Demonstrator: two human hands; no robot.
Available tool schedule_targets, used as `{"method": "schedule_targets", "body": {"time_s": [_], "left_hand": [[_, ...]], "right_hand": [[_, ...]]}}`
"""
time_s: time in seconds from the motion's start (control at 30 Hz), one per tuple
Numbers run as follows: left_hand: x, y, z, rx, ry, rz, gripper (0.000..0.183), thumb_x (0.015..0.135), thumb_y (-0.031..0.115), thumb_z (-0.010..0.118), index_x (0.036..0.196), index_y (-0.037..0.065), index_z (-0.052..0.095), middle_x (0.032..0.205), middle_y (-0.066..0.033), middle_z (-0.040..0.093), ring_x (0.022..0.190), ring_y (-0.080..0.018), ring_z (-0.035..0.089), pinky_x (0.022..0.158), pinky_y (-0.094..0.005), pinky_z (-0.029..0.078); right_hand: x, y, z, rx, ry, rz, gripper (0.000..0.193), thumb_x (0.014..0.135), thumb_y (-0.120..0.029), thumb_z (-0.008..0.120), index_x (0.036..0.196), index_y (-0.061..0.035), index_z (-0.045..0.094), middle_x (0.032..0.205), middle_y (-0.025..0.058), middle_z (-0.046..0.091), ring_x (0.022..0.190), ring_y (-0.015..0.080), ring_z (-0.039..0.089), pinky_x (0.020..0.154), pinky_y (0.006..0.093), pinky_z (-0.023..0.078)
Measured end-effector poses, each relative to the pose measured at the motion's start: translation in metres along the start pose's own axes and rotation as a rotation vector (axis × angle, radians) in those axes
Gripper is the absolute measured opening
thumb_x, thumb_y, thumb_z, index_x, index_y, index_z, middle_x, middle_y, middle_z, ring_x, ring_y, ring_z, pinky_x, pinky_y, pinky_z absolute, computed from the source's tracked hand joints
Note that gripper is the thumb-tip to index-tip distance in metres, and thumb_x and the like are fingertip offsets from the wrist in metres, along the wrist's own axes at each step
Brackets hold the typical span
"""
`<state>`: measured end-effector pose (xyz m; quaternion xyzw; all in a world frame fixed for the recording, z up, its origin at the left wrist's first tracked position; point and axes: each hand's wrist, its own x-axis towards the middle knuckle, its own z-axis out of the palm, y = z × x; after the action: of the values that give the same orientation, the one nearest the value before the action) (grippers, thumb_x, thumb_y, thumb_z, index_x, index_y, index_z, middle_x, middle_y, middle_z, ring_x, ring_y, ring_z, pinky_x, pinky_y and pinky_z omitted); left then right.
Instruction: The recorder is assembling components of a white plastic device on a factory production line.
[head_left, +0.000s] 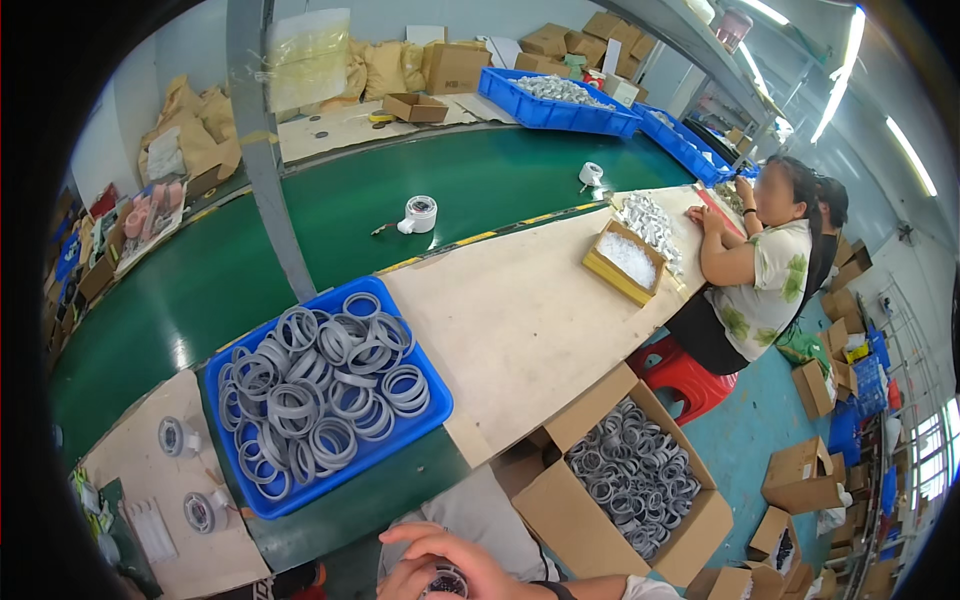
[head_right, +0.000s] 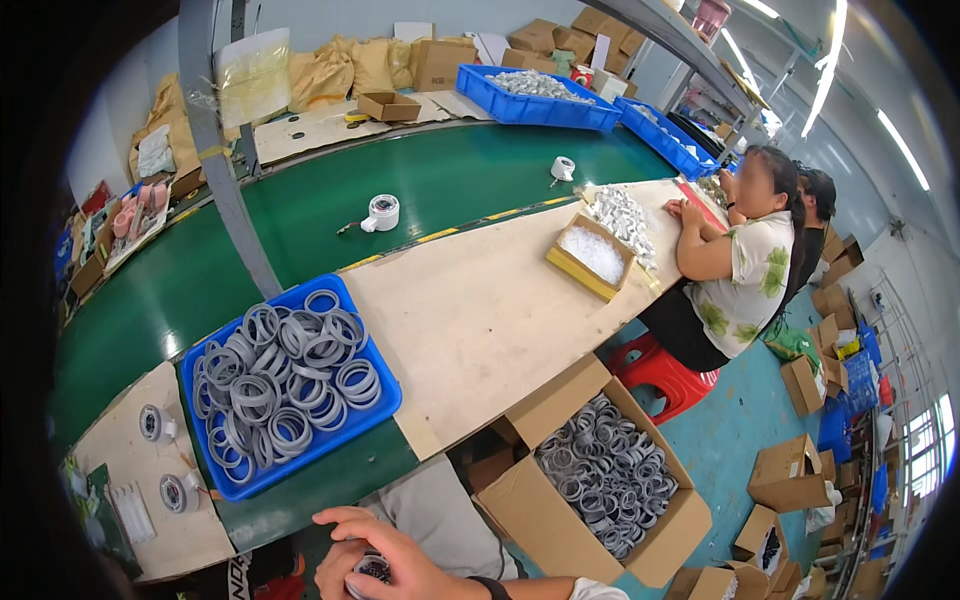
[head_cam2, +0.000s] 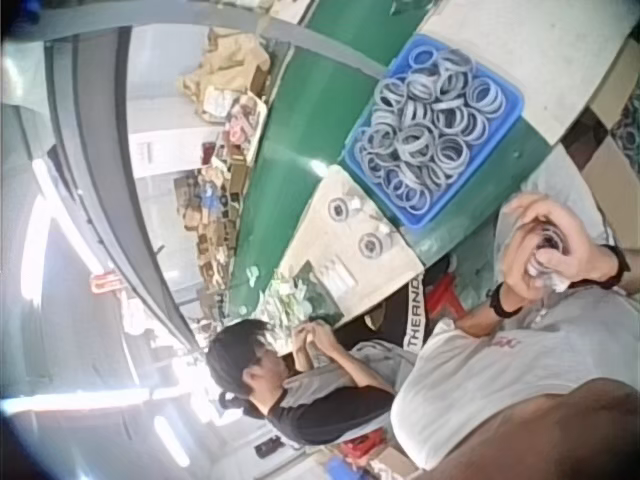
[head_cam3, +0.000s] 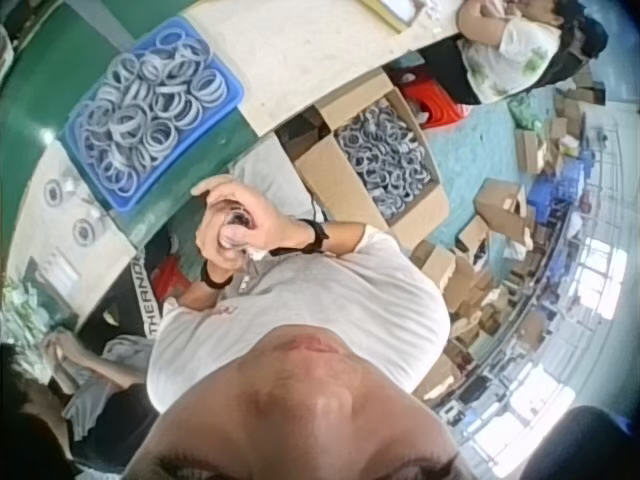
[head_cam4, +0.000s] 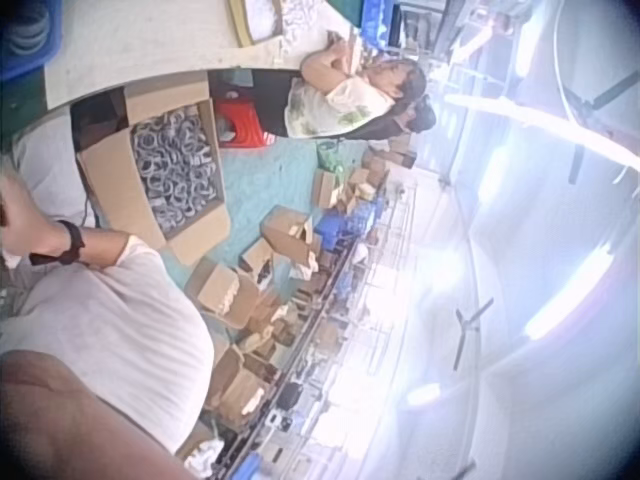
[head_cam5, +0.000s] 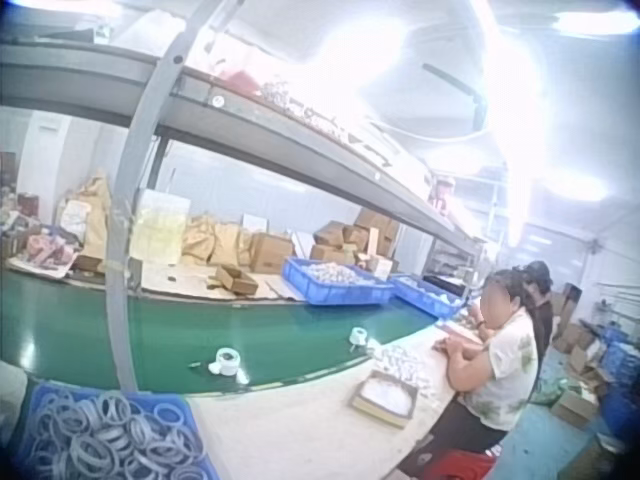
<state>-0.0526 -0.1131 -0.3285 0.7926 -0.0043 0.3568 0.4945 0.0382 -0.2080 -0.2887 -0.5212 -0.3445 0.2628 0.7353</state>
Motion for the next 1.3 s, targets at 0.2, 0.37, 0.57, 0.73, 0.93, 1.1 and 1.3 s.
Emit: {"method": "schedule_targets", "body": {"time_s": [0.2, 0.37, 0.57, 0.73, 0.93, 1.1, 1.3], "left_hand": [[0.019, -0.008, -0.012, -0.327, -0.116, -0.404, 0.065, 0.098, 0.053, 0.035, 0.109, -0.005, 0.061, 0.102, -0.0235, 0.065, 0.087, -0.0342, 0.066, 0.075, -0.0398, 0.054], [-0.007, -0.012, -0.013, -1.009, -0.007, -0.856, 0.060, 0.101, 0.050, 0.028, 0.126, 0.000, 0.051, 0.126, -0.0167, 0.056, 0.116, -0.0249, 0.054, 0.097, -0.0365, 0.045], [-0.021, -0.023, -0.007, -1.000, 0.087, -1.040, 0.054, 0.103, 0.045, 0.029, 0.131, 0.004, 0.048, 0.126, -0.0141, 0.056, 0.116, -0.0249, 0.056, 0.098, -0.0375, 0.046], [-0.014, -0.030, 0.009, -1.066, 0.510, -0.981, 0.052, 0.091, 0.051, 0.055, 0.108, 0.001, 0.056, 0.104, -0.0195, 0.063, 0.097, -0.0349, 0.061, 0.086, -0.0457, 0.050], [-0.016, -0.028, -0.003, -1.289, 0.264, -1.226, 0.061, 0.099, 0.054, 0.034, 0.127, 0.003, 0.052, 0.124, -0.0138, 0.058, 0.114, -0.0256, 0.057, 0.097, -0.0375, 0.046], [-0.014, -0.019, 0.001, -1.191, 0.150, -1.058, 0.057, 0.099, 0.051, 0.035, 0.121, 0.001, 0.055, 0.120, -0.0147, 0.060, 0.112, -0.0260, 0.057, 0.097, -0.0378, 0.046], [-0.006, -0.015, 0.004, -1.068, 0.198, -0.968, 0.053, 0.097, 0.049, 0.044, 0.116, 0.001, 0.056, 0.116, -0.0137, 0.061, 0.105, -0.0243, 0.060, 0.092, -0.0367, 0.047]], "right_hand": [[0.001, 0.007, -0.008, -0.217, 0.046, -0.338, 0.049, 0.090, -0.040, 0.063, 0.119, -0.0021, 0.053, 0.131, 0.0213, 0.050, 0.115, 0.0341, 0.051, 0.095, 0.0427, 0.042], [0.007, 0.002, -0.009, -0.727, -0.246, -0.386, 0.054, 0.080, -0.032, 0.071, 0.121, -0.0007, 0.054, 0.132, 0.0207, 0.049, 0.118, 0.0388, 0.051, 0.097, 0.0478, 0.043], [-0.002, 0.012, -0.007, -0.800, -0.226, -0.289, 0.059, 0.073, -0.026, 0.075, 0.122, -0.0015, 0.053, 0.130, 0.0198, 0.050, 0.117, 0.0367, 0.054, 0.099, 0.0480, 0.043], [0.000, 0.015, -0.004, -0.825, -0.171, -0.291, 0.065, 0.070, -0.028, 0.077, 0.124, -0.0009, 0.052, 0.125, 0.0194, 0.053, 0.117, 0.0368, 0.054, 0.099, 0.0485, 0.043], [-0.004, 0.021, -0.013, -0.730, -0.161, -0.276, 0.066, 0.071, -0.029, 0.079, 0.126, -0.0020, 0.051, 0.125, 0.0194, 0.054, 0.119, 0.0359, 0.053, 0.100, 0.0485, 0.043], [-0.007, 0.015, -0.010, -0.691, -0.084, -0.290, 0.050, 0.078, -0.015, 0.070, 0.120, 0.0055, 0.053, 0.120, 0.0204, 0.060, 0.113, 0.0340, 0.060, 0.100, 0.0459, 0.047], [-0.002, 0.015, -0.009, -0.636, -0.128, -0.251, 0.055, 0.076, -0.015, 0.072, 0.124, 0.0044, 0.051, 0.125, 0.0195, 0.057, 0.117, 0.0349, 0.057, 0.103, 0.0470, 0.044]]}}
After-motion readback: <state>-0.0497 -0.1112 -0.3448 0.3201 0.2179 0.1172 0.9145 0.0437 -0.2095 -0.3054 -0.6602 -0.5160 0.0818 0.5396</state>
